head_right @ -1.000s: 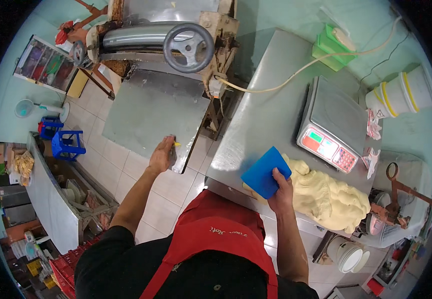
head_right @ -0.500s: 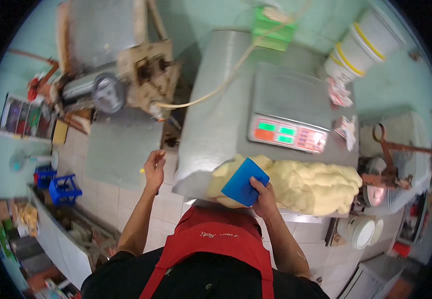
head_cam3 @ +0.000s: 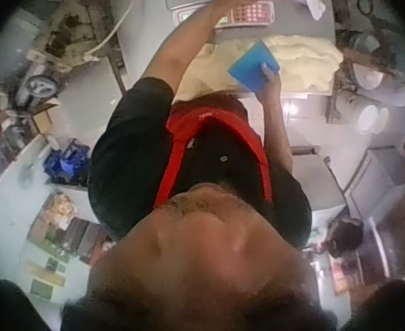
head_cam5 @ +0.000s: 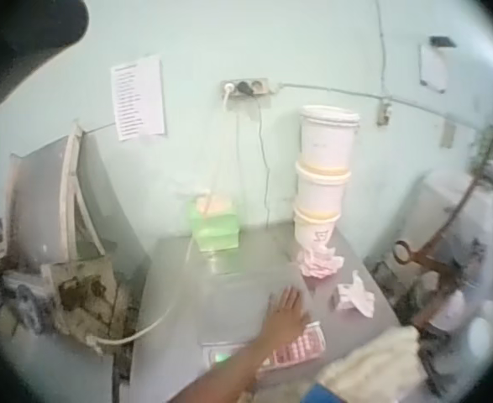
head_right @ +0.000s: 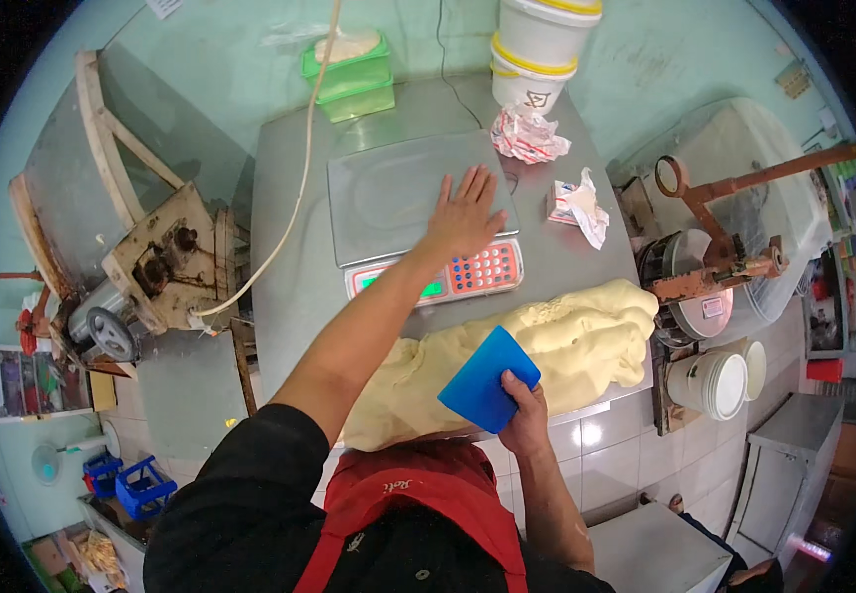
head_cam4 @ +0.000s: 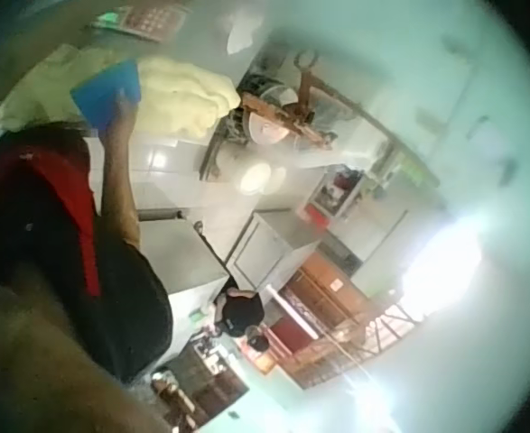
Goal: The person cuts portions of dough from a large mass using a blue scraper, weighs each portion on a digital scale, and then feeds the dough into a mechanical roller machine. The person repeats this cycle of cutting, weighing, and rolling throughout the video.
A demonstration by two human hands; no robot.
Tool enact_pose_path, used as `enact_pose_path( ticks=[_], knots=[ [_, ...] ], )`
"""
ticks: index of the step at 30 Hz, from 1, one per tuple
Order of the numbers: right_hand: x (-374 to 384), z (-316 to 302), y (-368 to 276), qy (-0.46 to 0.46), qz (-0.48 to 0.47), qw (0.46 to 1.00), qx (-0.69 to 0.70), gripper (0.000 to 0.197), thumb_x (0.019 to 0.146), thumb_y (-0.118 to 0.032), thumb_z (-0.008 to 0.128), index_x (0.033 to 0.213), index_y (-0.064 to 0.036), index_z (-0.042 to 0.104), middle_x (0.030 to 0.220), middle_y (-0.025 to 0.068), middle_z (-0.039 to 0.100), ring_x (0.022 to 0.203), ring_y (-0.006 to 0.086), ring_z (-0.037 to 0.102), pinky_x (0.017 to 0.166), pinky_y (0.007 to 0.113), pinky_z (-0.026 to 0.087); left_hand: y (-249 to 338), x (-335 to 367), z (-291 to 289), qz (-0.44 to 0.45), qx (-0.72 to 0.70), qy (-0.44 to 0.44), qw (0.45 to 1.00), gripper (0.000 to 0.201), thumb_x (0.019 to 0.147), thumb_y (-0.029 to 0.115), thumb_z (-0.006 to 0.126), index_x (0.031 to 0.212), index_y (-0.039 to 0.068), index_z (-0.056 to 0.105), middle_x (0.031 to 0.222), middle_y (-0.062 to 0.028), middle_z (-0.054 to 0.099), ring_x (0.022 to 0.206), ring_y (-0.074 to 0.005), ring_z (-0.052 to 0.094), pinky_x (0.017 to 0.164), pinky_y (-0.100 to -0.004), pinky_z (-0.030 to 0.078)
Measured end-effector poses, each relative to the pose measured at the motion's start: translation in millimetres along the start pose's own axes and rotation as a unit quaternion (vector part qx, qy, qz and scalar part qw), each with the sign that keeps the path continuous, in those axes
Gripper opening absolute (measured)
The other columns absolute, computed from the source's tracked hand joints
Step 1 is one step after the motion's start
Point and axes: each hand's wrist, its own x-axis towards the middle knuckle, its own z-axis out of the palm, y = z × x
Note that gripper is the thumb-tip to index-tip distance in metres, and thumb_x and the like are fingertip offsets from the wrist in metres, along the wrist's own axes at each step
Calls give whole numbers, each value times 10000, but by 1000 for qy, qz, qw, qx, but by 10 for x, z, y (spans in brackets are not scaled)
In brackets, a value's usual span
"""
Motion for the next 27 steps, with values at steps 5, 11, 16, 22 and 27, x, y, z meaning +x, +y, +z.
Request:
enact_pose_path(
  ticks=[5,11,16,22,27],
  knots=[
    [94,-161,24,-9,7,1000,8,299,1010,-229,728,1258,-69,680,1145,63,747,1029,202,737,930,400,618,-852,96,-253,4,67,-38,997,653,1119,491,355,1698,193,299,1786,-110,208,1658,-295,153,1335,-518,127],
    [121,-17,18,-16,8,997,-74,283,991,-125,753,1247,-32,672,1137,73,740,1011,173,719,918,368,604,-1641,-978,-777,-179,138,-11,974,748,1113,551,374,1702,107,252,1760,-164,256,1631,-330,235,1313,-545,186],
    [116,0,152,-20,-51,984,-167,277,980,-81,751,1235,-7,671,1126,64,732,997,153,702,880,338,585,-1518,-2670,-1056,-197,124,-9,972,797,1049,377,590,1681,27,254,1723,-315,229,1598,-476,241,1289,-591,216],
    [327,191,-330,47,-147,861,-485,379,887,-172,752,1194,46,708,960,149,772,857,224,746,788,372,596,-250,-4025,-914,-161,-152,-69,973,857,1017,362,642,1673,-11,237,1709,-350,217,1573,-536,245,1277,-597,231],
    [902,562,-750,59,-169,696,-695,579,785,-209,667,1289,77,652,985,283,762,914,435,763,827,483,610,10,-4094,-778,-165,-171,-17,971,814,1028,325,639,1662,-25,267,1683,-352,278,1557,-541,281,1272,-587,249]
  ],
)
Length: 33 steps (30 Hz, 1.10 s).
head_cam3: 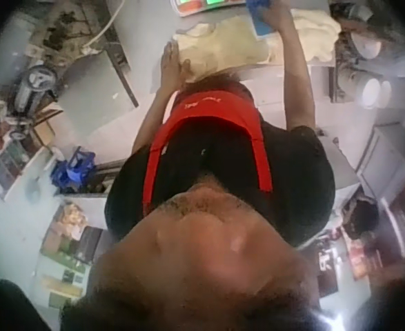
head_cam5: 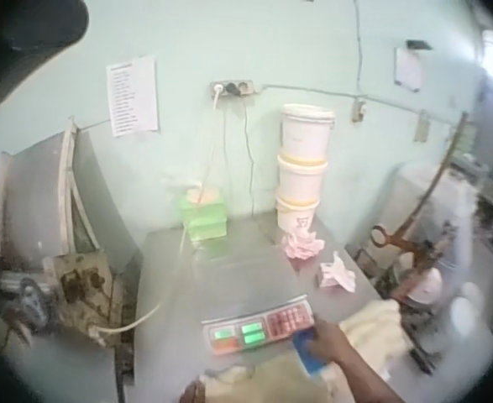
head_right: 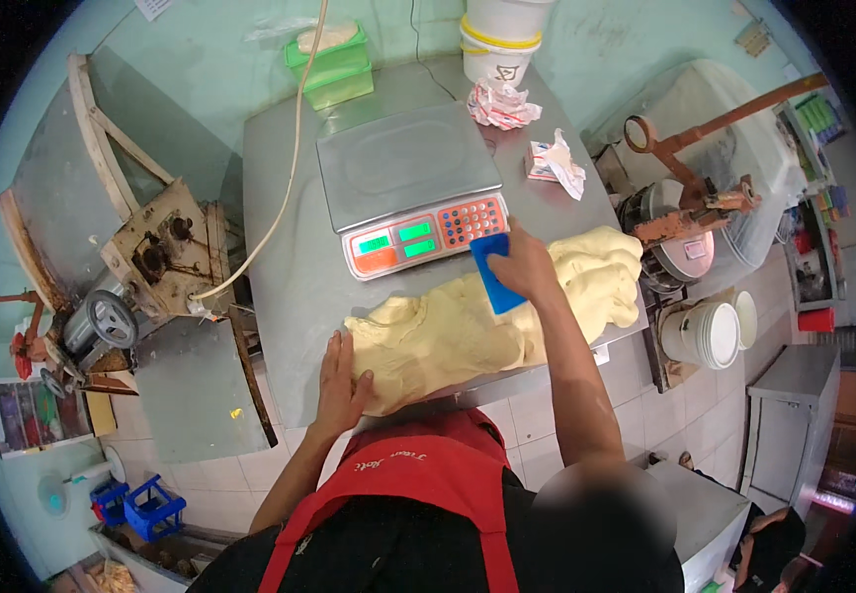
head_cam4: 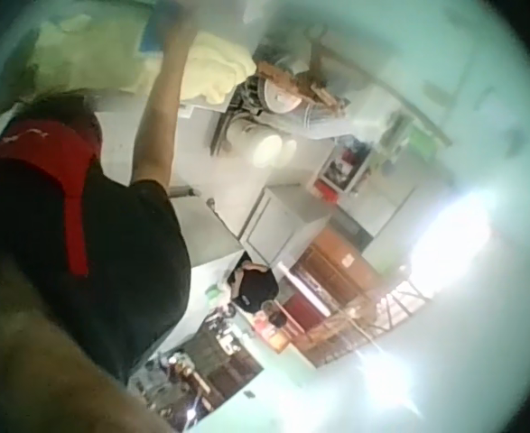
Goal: The person cuts portions of dough from a large mass using a blue scraper, weighs each portion on a digital scale, and then feeds the dough into a mechanical roller machine. The person repeats this cycle of cutting, weighing, and rolling throughout the video.
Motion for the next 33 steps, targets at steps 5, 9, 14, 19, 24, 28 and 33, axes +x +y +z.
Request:
enact_pose_path(
  ticks=[5,9,14,19,24,28,33],
  knots=[
    [330,346,170,-37,7,988,-149,827,765,-251,650,1519,46,487,1113,314,740,1050,439,734,926,494,584,-94,36,-200,-9,-30,-58,998,785,1018,281,679,1641,-32,320,1665,-362,317,1566,-503,301,1287,-532,254],
    [250,274,-20,-92,12,985,-148,810,765,-254,628,1517,27,515,1171,299,740,1116,452,717,966,495,577,-160,-26,-196,8,-31,-40,999,784,1019,301,681,1640,-25,332,1659,-354,338,1557,-502,323,1276,-543,273],
    [380,317,174,-113,25,985,-126,844,758,-259,641,1551,-8,495,1202,290,738,1133,454,714,990,487,574,-156,-57,-89,2,-28,-16,999,792,1025,347,675,1648,-5,335,1662,-337,345,1555,-489,335,1263,-546,286],
    [403,349,207,-86,2,986,-143,859,743,-257,658,1550,-12,498,1143,294,743,1086,451,720,961,478,578,-137,-55,-100,-3,-29,-13,999,782,1026,342,676,1644,-3,343,1648,-348,359,1543,-499,349,1260,-548,294],
    [422,393,244,-61,-22,988,-139,886,725,-256,671,1553,4,490,1023,298,754,976,449,737,875,481,588,-153,-58,-92,-5,-34,-13,999,782,1021,332,683,1638,-12,348,1637,-364,364,1534,-514,355,1259,-551,299],
    [379,359,144,-83,7,990,-117,818,756,-243,664,1524,-5,518,1177,316,734,1140,458,712,996,499,573,-136,-121,-51,-16,-46,8,999,828,985,334,727,1629,-28,354,1638,-374,351,1538,-516,343,1269,-553,278],
    [279,339,282,-2,-67,992,-105,549,808,-208,640,1308,19,647,1008,327,734,992,477,729,885,527,582,277,-182,-173,57,10,-4,998,931,863,366,823,1648,117,389,1672,-266,361,1578,-467,285,1271,-610,233]
  ],
)
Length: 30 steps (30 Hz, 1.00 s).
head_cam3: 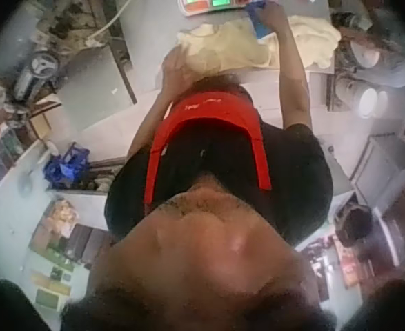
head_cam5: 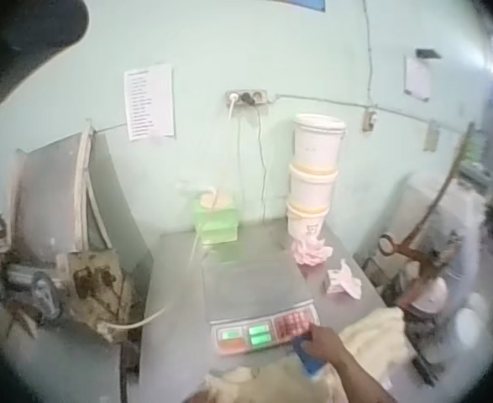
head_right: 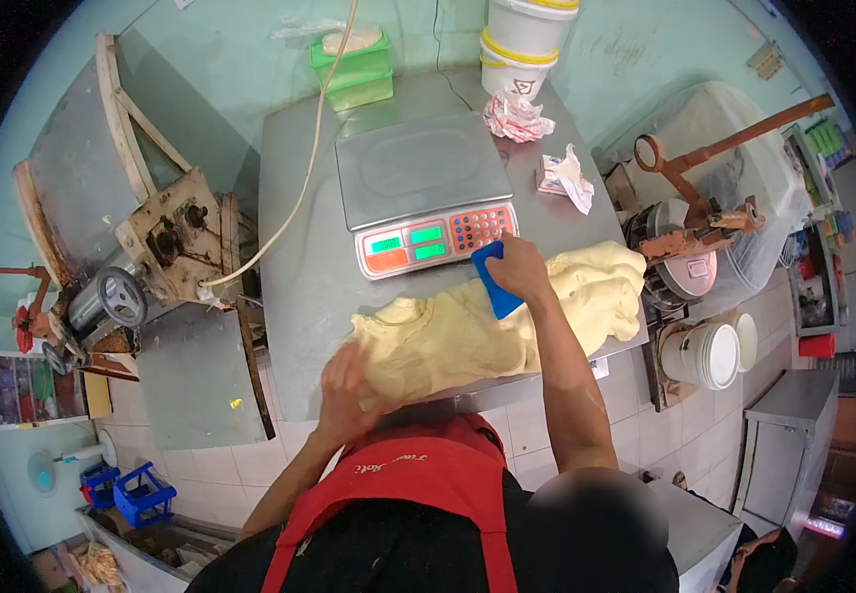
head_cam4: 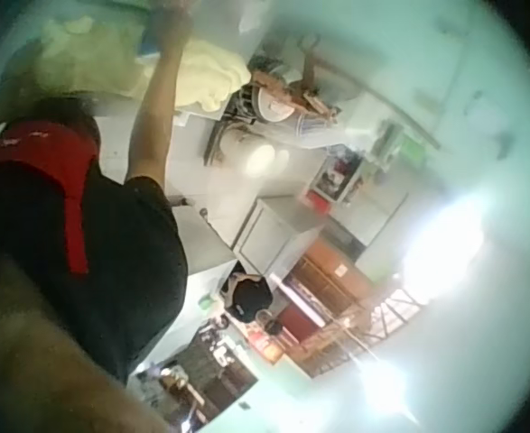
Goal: The person cuts portions of dough from a large mass using a blue scraper, weighs each portion on a digital scale, and then feeds the dough into a mechanical roller machine. The person repeats this cycle of cutting, weighing, and rolling throughout the video.
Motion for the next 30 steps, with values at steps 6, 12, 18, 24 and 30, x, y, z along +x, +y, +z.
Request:
enact_pose_path(
  ticks=[6,12,18,24,30],
  knots=[
    [-1271,-461,-932,54,-51,987,141,212,965,-198,682,1017,3,636,726,271,658,692,468,688,615,505,516,2,-46,339,140,155,-53,976,754,784,349,851,1484,270,582,1625,-84,445,1541,-367,332,1203,-677,263],
    [-2237,379,-1026,-46,-55,995,64,221,959,-212,718,1025,-23,626,780,240,696,703,456,695,633,535,542,-229,1,432,154,61,-27,986,274,758,236,819,998,167,707,1312,-61,656,1234,-312,591,1036,-519,436],
    [-2358,1614,-1554,-68,3,998,8,283,963,-245,695,1055,5,600,766,257,697,756,464,720,699,543,579,-572,-440,-74,117,-101,5,988,279,719,72,811,958,135,681,1093,-73,716,1021,-296,694,876,-417,540],
    [-2131,2152,-1747,-96,13,995,31,386,928,-282,696,1089,55,599,858,341,704,849,508,723,798,590,583,-1695,-507,-585,-158,-305,41,938,462,765,57,869,1166,51,641,1048,-102,700,966,-218,696,859,-358,580],
    [-2405,1610,-1742,-26,-41,999,4,331,951,-274,721,1025,27,604,758,260,690,723,484,704,690,566,570,-1086,64,-874,-22,122,119,985,714,787,203,802,1424,9,543,1374,-221,631,1335,-355,590,1120,-533,443]
  ],
)
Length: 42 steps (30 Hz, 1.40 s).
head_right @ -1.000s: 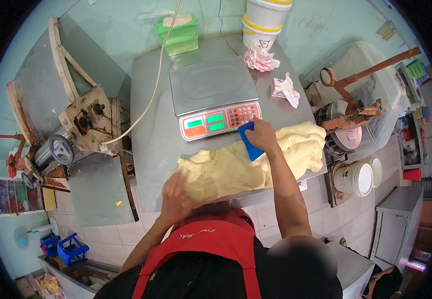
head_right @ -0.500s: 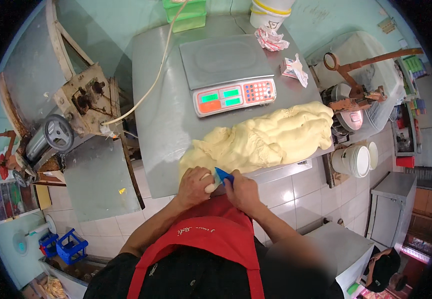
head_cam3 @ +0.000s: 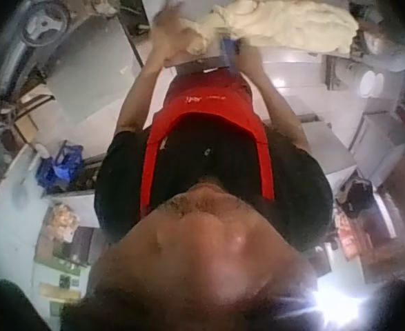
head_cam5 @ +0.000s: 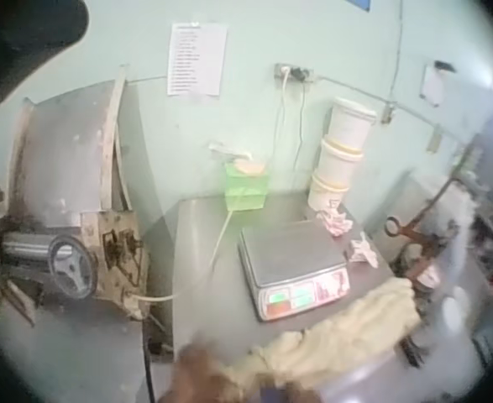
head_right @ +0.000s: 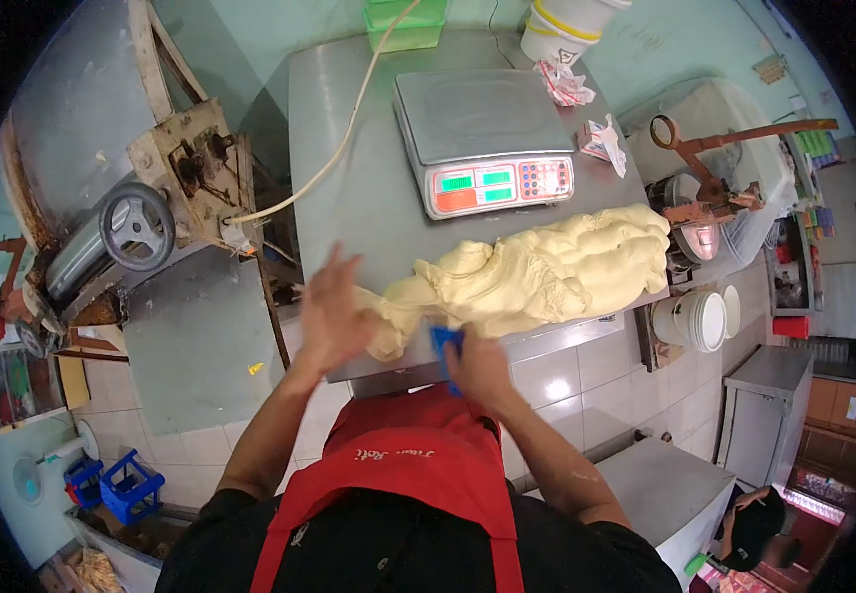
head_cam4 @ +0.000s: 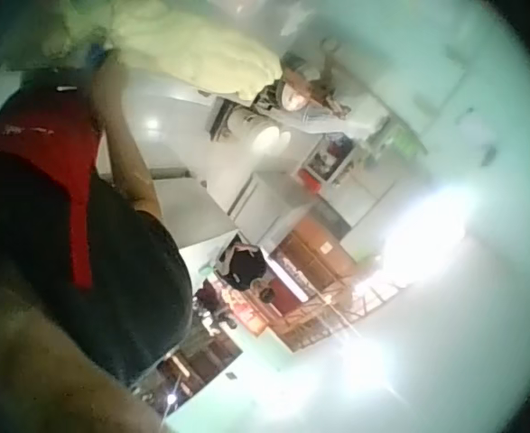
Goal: The person cuts portions of dough from a large mass using a blue scraper, weighs each portion on a digital scale, and then feeds the dough into a mechanical roller machine. The person repeats this cycle of cutting, weighing, and rolling throughout the video.
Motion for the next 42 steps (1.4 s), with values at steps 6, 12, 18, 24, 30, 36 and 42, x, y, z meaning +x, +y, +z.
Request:
enact_pose_path(
  ticks=[6,12,18,24,30,36,42],
  knots=[
    [807,-75,-340,22,-166,985,-31,293,965,-246,721,983,4,569,710,213,688,624,397,712,561,500,556,402,-190,274,-27,60,-237,969,602,700,315,845,1188,34,633,1145,-168,701,1151,-356,669,1013,-518,488],
    [994,621,-562,-108,-182,970,-122,276,980,-232,623,1059,27,570,769,217,742,673,382,758,585,486,611,-115,-852,69,-93,-100,-126,983,516,698,374,896,1008,34,661,909,-169,723,832,-398,723,782,-501,573],
    [1166,713,-708,-165,-163,970,-73,398,950,-321,695,1094,41,613,870,250,755,817,423,764,750,531,619,-125,-921,-142,-198,-272,-115,935,434,710,137,894,1042,13,644,915,-121,722,865,-234,736,818,-384,586],
    [1093,-23,-161,-137,-44,973,182,437,925,-389,760,1009,28,661,849,276,722,798,450,736,725,520,576,196,-114,-409,-176,-378,93,904,628,722,-13,818,1295,-3,562,1264,-136,601,1205,-246,613,1044,-372,497],
    [847,-1055,659,-25,30,980,194,422,916,-382,803,954,20,677,758,212,712,689,342,729,645,437,559,934,2178,23,-132,-370,161,905,608,802,137,884,1314,-8,590,1169,-210,693,1052,-257,706,919,-391,573],
    [750,-1403,1135,-9,80,973,217,378,907,-323,818,988,21,685,755,184,715,674,292,719,640,411,562,813,3237,1252,-28,-189,-1,982,891,880,362,823,1619,141,377,1479,-301,575,1392,-439,552,1189,-488,400],
    [556,-1379,1258,26,97,967,236,338,861,-218,818,1051,31,691,858,174,745,809,268,750,765,402,589,951,2158,617,62,-121,18,991,989,817,394,867,1633,106,387,1702,-257,317,1535,-459,377,1235,-519,356]
  ],
)
